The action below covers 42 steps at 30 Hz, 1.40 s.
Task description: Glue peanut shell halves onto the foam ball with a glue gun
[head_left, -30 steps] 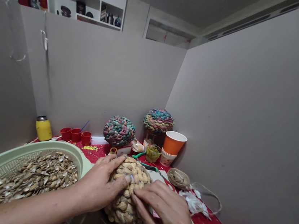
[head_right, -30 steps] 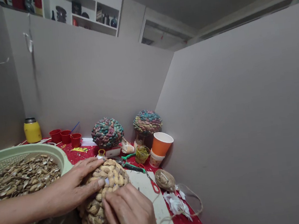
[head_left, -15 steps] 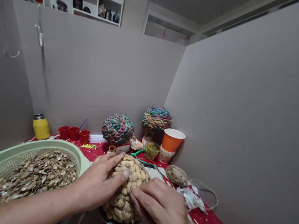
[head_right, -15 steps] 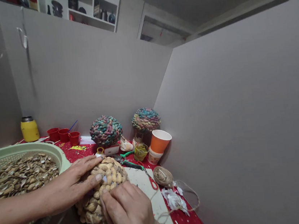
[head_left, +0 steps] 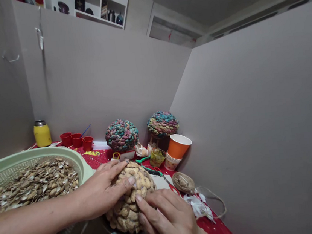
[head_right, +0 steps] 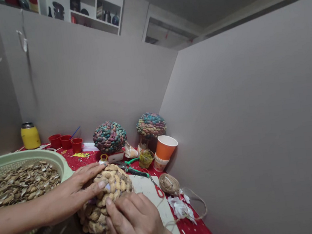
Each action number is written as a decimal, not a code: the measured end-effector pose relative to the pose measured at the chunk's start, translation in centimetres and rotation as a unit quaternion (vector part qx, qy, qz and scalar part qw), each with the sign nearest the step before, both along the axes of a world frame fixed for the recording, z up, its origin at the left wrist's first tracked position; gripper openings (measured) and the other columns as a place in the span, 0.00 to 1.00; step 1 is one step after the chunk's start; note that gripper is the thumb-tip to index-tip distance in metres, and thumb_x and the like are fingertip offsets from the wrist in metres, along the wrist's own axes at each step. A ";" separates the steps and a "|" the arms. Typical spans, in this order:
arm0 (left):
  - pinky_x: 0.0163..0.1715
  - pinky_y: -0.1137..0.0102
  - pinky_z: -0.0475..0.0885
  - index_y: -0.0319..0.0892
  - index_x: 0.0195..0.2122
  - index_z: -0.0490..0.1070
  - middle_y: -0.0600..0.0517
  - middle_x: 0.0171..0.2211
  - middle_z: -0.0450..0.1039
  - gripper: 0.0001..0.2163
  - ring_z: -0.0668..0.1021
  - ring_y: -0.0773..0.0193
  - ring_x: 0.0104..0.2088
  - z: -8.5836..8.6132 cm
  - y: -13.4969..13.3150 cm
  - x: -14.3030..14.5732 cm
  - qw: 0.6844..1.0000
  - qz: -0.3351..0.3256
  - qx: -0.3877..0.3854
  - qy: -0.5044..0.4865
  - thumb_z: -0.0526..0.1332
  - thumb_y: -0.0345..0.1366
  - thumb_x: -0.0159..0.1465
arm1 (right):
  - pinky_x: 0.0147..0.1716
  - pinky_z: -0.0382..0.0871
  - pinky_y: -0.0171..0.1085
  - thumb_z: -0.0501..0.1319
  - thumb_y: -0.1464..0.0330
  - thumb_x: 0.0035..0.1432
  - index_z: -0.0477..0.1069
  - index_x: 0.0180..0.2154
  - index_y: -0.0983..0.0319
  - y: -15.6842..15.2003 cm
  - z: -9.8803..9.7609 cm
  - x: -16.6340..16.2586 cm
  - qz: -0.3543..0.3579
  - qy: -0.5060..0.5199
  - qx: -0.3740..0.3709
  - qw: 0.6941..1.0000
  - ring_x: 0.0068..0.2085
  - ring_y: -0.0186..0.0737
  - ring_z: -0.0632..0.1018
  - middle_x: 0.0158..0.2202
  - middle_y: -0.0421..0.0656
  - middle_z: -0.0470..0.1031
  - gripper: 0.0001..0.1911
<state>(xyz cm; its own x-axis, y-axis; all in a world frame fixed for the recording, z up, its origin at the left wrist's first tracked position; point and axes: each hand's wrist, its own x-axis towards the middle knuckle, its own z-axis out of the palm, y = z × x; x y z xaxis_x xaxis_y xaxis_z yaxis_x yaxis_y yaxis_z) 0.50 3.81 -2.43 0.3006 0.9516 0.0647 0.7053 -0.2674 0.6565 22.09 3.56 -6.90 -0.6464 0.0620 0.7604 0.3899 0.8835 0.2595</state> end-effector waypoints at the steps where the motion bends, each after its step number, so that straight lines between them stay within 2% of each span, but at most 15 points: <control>1: 0.67 0.50 0.49 0.39 0.67 0.57 0.41 0.70 0.53 0.36 0.55 0.46 0.69 0.1 -0.1 0.0 1.000 0.000 -0.001 0.001 0.49 0.56 0.64 | 0.29 0.73 0.41 0.57 0.78 0.63 0.69 0.49 0.74 0.0 -0.2 0.0 -0.002 -0.001 0.004 1.000 0.34 0.46 0.75 0.34 0.52 0.76 0.13; 5: 0.66 0.49 0.51 0.40 0.68 0.56 0.40 0.70 0.52 0.36 0.56 0.45 0.69 0.4 -0.4 -0.1 1.000 -0.001 -0.005 0.012 0.56 0.50 0.61 | 0.28 0.72 0.41 0.58 0.78 0.62 0.69 0.50 0.74 0.0 -0.6 0.1 -0.002 -0.003 -0.004 1.000 0.34 0.46 0.75 0.34 0.52 0.76 0.15; 9: 0.65 0.50 0.54 0.39 0.68 0.56 0.39 0.69 0.53 0.38 0.57 0.43 0.68 0.4 -0.4 0.0 0.999 0.004 0.005 0.032 0.61 0.45 0.56 | 0.30 0.71 0.42 0.57 0.79 0.62 0.67 0.53 0.72 -0.2 -0.2 0.6 0.017 0.002 -0.052 0.999 0.35 0.46 0.74 0.35 0.52 0.75 0.16; 15: 0.64 0.50 0.55 0.39 0.67 0.57 0.38 0.69 0.55 0.37 0.59 0.42 0.67 0.2 -0.2 0.1 0.999 0.011 0.017 0.039 0.60 0.44 0.57 | 0.34 0.69 0.40 0.57 0.82 0.62 0.70 0.49 0.67 -0.2 1.1 0.9 0.050 0.095 -0.178 0.978 0.36 0.42 0.73 0.37 0.49 0.73 0.15; 20: 0.65 0.50 0.55 0.36 0.67 0.56 0.37 0.69 0.54 0.38 0.59 0.43 0.67 0.1 -0.2 0.2 0.999 0.006 0.021 0.042 0.58 0.47 0.58 | 0.36 0.69 0.40 0.59 0.79 0.64 0.72 0.46 0.64 -0.1 1.4 0.3 0.039 0.095 -0.249 0.963 0.37 0.42 0.73 0.37 0.46 0.73 0.10; 26: 0.65 0.51 0.54 0.36 0.68 0.54 0.37 0.69 0.52 0.41 0.58 0.43 0.68 -0.1 -0.2 0.0 0.998 0.000 0.023 0.053 0.59 0.52 0.57 | 0.37 0.66 0.40 0.59 0.77 0.65 0.71 0.42 0.63 0.1 1.4 0.1 0.040 0.090 -0.285 0.953 0.37 0.42 0.72 0.36 0.44 0.73 0.06; 32: 0.65 0.53 0.56 0.36 0.67 0.56 0.38 0.68 0.55 0.38 0.61 0.45 0.66 0.0 0.0 0.5 0.998 -0.003 0.035 0.049 0.60 0.45 0.56 | 0.37 0.66 0.40 0.58 0.77 0.64 0.71 0.41 0.63 0.2 1.2 0.1 0.033 0.090 -0.305 0.947 0.37 0.42 0.72 0.36 0.44 0.73 0.07; 42: 0.63 0.57 0.61 0.34 0.65 0.58 0.38 0.65 0.62 0.37 0.67 0.47 0.63 0.2 0.1 0.7 0.998 -0.007 0.051 0.035 0.61 0.41 0.53 | 0.35 0.63 0.37 0.57 0.76 0.62 0.69 0.38 0.62 0.4 1.9 -0.1 0.040 0.091 -0.324 0.941 0.35 0.40 0.71 0.33 0.42 0.72 0.05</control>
